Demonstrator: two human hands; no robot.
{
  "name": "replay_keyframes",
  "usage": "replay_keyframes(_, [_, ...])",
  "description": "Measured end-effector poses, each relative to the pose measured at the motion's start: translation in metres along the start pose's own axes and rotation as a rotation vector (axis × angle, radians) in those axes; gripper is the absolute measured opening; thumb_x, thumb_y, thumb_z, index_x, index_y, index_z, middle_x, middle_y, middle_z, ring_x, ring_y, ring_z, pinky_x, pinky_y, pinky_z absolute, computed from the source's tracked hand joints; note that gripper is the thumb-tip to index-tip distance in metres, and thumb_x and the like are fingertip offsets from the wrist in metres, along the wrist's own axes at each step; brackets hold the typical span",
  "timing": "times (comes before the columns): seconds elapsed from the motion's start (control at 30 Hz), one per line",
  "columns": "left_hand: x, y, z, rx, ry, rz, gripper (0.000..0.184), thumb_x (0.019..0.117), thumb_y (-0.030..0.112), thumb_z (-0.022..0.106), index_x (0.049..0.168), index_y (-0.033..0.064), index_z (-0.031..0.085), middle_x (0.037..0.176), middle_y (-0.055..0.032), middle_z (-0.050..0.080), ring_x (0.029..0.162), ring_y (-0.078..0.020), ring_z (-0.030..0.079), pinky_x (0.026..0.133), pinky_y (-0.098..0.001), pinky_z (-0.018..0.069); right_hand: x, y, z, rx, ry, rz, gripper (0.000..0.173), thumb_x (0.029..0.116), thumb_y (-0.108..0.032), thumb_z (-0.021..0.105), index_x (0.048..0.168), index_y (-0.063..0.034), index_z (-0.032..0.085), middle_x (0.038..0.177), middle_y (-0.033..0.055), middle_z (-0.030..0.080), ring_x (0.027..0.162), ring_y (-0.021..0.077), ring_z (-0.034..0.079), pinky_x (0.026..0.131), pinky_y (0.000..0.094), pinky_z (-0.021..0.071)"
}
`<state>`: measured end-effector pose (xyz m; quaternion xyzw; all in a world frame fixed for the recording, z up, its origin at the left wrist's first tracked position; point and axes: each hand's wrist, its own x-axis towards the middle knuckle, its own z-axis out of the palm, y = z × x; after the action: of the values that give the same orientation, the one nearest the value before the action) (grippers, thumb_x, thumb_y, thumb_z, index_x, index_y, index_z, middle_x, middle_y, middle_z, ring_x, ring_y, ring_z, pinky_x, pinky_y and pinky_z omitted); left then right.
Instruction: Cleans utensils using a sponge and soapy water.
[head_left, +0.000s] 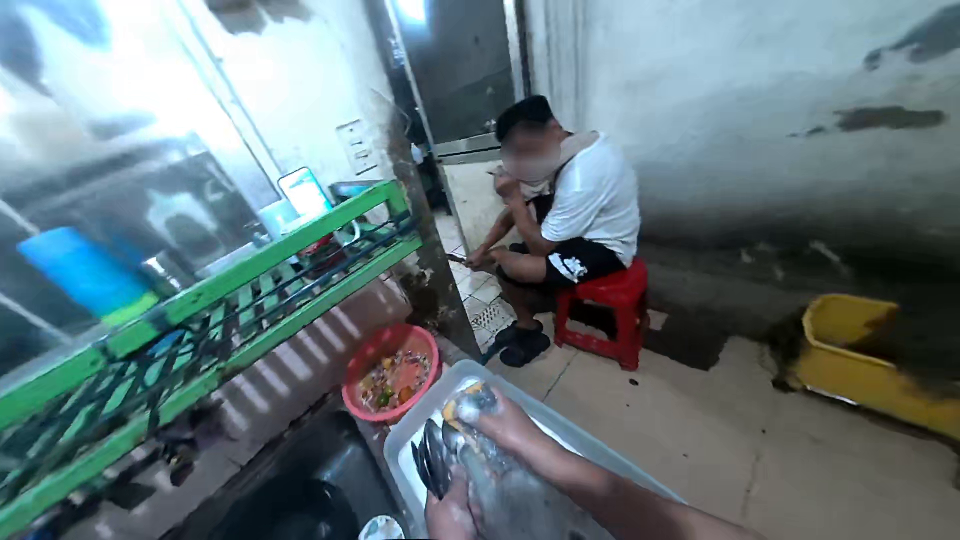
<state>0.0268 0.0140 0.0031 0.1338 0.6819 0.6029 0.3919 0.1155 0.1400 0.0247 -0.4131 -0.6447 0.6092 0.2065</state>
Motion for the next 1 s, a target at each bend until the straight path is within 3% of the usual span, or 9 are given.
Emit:
replay_keyframes(0.07, [-0.002,0.0,0.002,-0.003,-0.015,0.011,0.01,0.1069,0.007,0.047,0.102,-0.0019,0.05,0.057,-0.0004,0.05,0.044,-0.0057,0.05,0.044,-0.0195,0.0449,-0.003,0.01,0.008,-0.089,-0.131,-0.054,0.067,0.0925,-0.027,0.074,0.149,-0.0045,0.045,0.129,0.0268,0.063,0.119,0.039,0.064,0.102,0.0574,0.0503])
replay_keyframes(0.13, [-0.003,-0.001,0.001,0.03,-0.037,0.004,0.008,0.1059,0.005,0.044,0.103,-0.0018,0.049,0.056,-0.0008,0.05,0.044,-0.0065,0.05,0.043,-0.0204,0.0452,0.004,0.007,0.008,-0.258,-0.203,-0.037,0.062,0.0947,-0.021,0.071,0.15,-0.0072,0.046,0.131,0.0287,0.062,0.122,0.0438,0.061,0.103,0.0628,0.0473])
replay_keyframes(0.3, [-0.001,-0.003,0.002,0.04,0.0,0.012,0.011,0.1076,0.008,0.046,0.104,-0.0023,0.05,0.059,-0.0023,0.052,0.043,-0.0067,0.05,0.042,-0.02,0.0449,0.019,0.01,0.011,-0.27,-0.089,-0.027,0.058,0.0989,-0.025,0.065,0.151,-0.0114,0.045,0.133,0.0249,0.063,0.125,0.0407,0.061,0.105,0.0599,0.0475])
replay_keyframes(0.43, [-0.002,-0.004,0.001,0.064,0.023,0.031,0.008,0.1061,0.006,0.047,0.104,-0.0012,0.049,0.06,-0.0013,0.052,0.044,-0.0059,0.05,0.041,-0.0197,0.0442,0.01,0.01,0.018,-0.331,-0.206,-0.013,0.059,0.0968,-0.017,0.066,0.151,-0.01,0.044,0.129,0.0282,0.063,0.121,0.0447,0.062,0.101,0.0638,0.0486])
replay_keyframes(0.6, [-0.002,-0.002,0.004,0.076,0.021,0.024,0.008,0.1064,0.006,0.047,0.106,-0.0017,0.049,0.062,-0.0018,0.053,0.045,-0.0062,0.05,0.043,-0.0197,0.0445,0.027,-0.003,0.001,-0.403,-0.109,-0.02,0.058,0.0973,-0.023,0.065,0.151,-0.0141,0.045,0.131,0.0244,0.064,0.122,0.043,0.062,0.101,0.0642,0.0482])
replay_keyframes(0.77, [0.0,-0.004,0.001,0.076,0.02,0.017,0.007,0.1059,0.006,0.047,0.105,-0.0011,0.048,0.062,-0.0015,0.052,0.046,-0.0065,0.051,0.043,-0.0198,0.0449,0.02,0.004,0.011,-0.449,-0.27,-0.02,0.056,0.0954,-0.021,0.068,0.146,-0.0099,0.048,0.126,0.027,0.065,0.118,0.0459,0.063,0.097,0.0676,0.0489])
replay_keyframes(0.9, [-0.001,-0.001,0.003,0.069,0.006,0.014,0.008,0.1067,0.008,0.048,0.107,-0.0008,0.049,0.063,-0.0014,0.052,0.046,-0.0065,0.05,0.044,-0.02,0.0453,0.031,-0.015,-0.003,-0.523,-0.159,-0.011,0.058,0.098,-0.026,0.065,0.152,-0.0142,0.045,0.132,0.0248,0.064,0.123,0.0446,0.061,0.101,0.0666,0.0469])
replay_keyframes(1.0, [-0.001,-0.003,0.0,0.022,0.002,0.014,0.007,0.1071,0.007,0.046,0.106,0.0002,0.047,0.062,-0.0007,0.051,0.045,-0.0059,0.05,0.043,-0.019,0.0451,0.022,-0.009,0.006,-0.499,-0.257,-0.025,0.059,0.0972,-0.024,0.066,0.151,-0.0123,0.045,0.129,0.0269,0.064,0.12,0.0466,0.062,0.099,0.0684,0.0481])
